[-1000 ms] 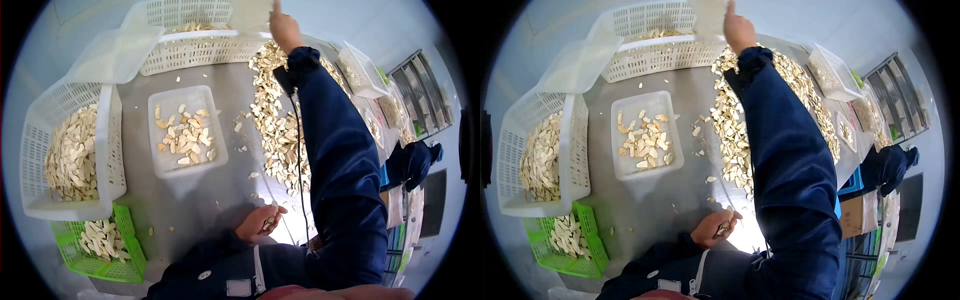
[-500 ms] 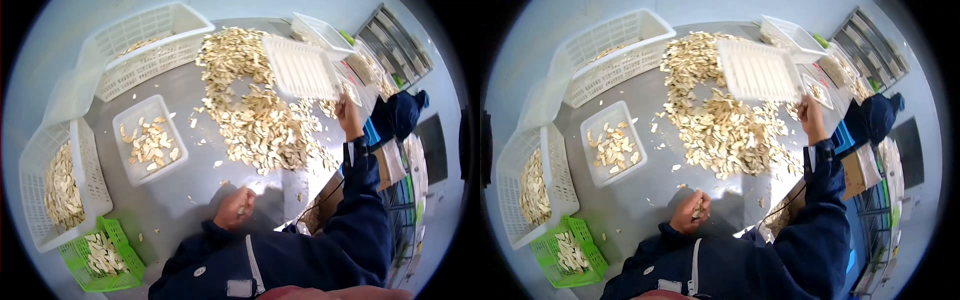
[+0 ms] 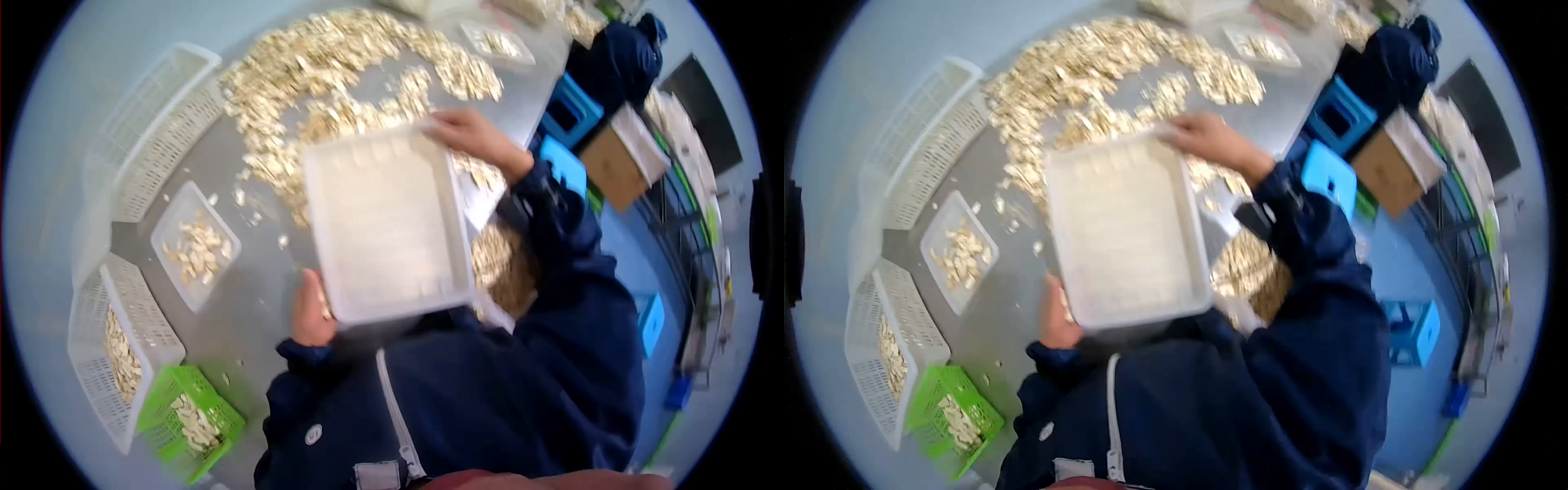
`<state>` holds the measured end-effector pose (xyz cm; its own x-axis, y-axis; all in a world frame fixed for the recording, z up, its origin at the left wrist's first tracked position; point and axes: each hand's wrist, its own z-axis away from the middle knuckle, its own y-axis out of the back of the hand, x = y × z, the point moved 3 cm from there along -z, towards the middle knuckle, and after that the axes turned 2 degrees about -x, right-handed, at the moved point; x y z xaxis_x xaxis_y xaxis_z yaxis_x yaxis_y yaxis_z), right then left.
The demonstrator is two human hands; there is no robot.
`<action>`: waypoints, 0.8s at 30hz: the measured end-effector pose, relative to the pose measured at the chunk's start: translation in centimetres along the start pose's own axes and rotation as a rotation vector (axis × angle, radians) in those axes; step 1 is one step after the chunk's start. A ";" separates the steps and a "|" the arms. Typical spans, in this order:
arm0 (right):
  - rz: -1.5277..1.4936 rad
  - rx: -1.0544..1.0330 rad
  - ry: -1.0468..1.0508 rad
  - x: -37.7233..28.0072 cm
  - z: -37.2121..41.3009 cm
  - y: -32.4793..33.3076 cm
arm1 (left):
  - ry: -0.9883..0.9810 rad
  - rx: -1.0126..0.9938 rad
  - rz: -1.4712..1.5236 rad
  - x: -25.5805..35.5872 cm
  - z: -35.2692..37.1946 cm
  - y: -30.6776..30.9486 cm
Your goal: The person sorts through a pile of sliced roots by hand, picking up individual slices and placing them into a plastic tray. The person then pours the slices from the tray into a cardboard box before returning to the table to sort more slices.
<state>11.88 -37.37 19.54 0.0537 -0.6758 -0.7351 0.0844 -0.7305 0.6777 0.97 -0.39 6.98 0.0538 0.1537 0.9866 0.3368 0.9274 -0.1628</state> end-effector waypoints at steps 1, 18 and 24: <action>-0.023 0.005 0.065 0.1 -0.1 0.0 | 0.010 0.020 0.057 -0.7 0.4 0.3; -0.079 -0.194 0.059 -3.7 7.6 -4.5 | 0.214 0.235 -0.061 3.3 -2.6 -2.3; 0.179 -0.423 -0.119 -2.8 6.1 0.6 | 0.120 0.026 0.096 0.9 -4.1 -1.4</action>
<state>5.66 -36.52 22.13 -0.0074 -0.8119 -0.5838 0.4837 -0.5139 0.7085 4.39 -2.93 8.14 0.1966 0.2015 0.9596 0.3003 0.9192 -0.2546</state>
